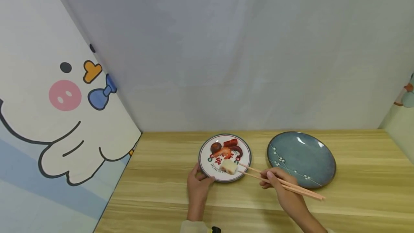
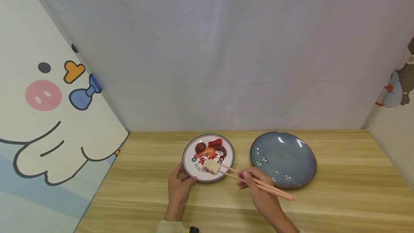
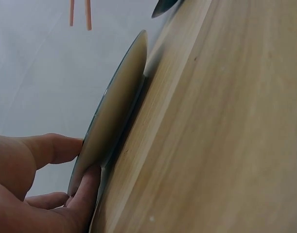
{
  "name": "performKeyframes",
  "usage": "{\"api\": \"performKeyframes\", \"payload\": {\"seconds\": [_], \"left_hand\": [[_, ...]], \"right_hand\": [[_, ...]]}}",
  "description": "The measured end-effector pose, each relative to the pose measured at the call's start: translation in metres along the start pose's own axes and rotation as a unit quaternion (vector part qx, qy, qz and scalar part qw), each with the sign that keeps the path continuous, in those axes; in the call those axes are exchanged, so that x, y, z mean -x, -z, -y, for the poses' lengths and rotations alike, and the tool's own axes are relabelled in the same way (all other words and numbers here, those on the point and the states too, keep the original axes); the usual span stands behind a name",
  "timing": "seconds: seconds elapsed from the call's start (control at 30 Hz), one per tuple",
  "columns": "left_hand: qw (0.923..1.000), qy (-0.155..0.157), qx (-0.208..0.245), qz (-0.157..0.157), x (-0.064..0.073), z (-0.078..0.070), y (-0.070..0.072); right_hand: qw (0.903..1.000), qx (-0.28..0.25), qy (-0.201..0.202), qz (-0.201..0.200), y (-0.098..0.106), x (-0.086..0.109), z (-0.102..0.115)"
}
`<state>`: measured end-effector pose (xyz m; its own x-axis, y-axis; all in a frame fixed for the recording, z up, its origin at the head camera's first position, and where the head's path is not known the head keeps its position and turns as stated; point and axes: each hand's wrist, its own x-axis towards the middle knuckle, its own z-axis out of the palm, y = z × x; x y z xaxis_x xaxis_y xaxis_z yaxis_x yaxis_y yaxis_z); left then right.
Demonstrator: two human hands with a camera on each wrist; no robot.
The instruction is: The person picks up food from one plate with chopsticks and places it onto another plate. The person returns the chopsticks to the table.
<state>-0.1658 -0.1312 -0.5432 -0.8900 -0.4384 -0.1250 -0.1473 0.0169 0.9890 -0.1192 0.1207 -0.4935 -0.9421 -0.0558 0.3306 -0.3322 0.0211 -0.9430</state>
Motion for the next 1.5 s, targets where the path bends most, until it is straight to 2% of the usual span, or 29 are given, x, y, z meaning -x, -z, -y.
{"api": "performKeyframes", "payload": {"seconds": [0.33,0.63,0.83,0.97,1.5], "left_hand": [[1.0000,-0.003,-0.002,-0.002,0.001,0.000,0.000],[0.9999,-0.004,-0.009,0.000,0.002,-0.001,0.002],[0.9999,0.002,-0.015,-0.004,0.002,-0.001,0.002],[0.9999,0.001,-0.014,-0.002,0.002,-0.001,0.002],[1.0000,-0.006,0.006,-0.003,0.001,0.002,-0.001]], "right_hand": [[0.9984,0.012,-0.046,-0.029,-0.006,-0.005,-0.007],[0.9979,-0.040,-0.052,-0.005,-0.010,-0.011,-0.015],[0.9975,-0.043,-0.045,-0.032,-0.018,-0.017,-0.021],[0.9968,-0.057,-0.045,-0.032,-0.023,-0.021,-0.024],[0.9880,-0.044,-0.144,-0.035,-0.040,-0.034,-0.023]]}}
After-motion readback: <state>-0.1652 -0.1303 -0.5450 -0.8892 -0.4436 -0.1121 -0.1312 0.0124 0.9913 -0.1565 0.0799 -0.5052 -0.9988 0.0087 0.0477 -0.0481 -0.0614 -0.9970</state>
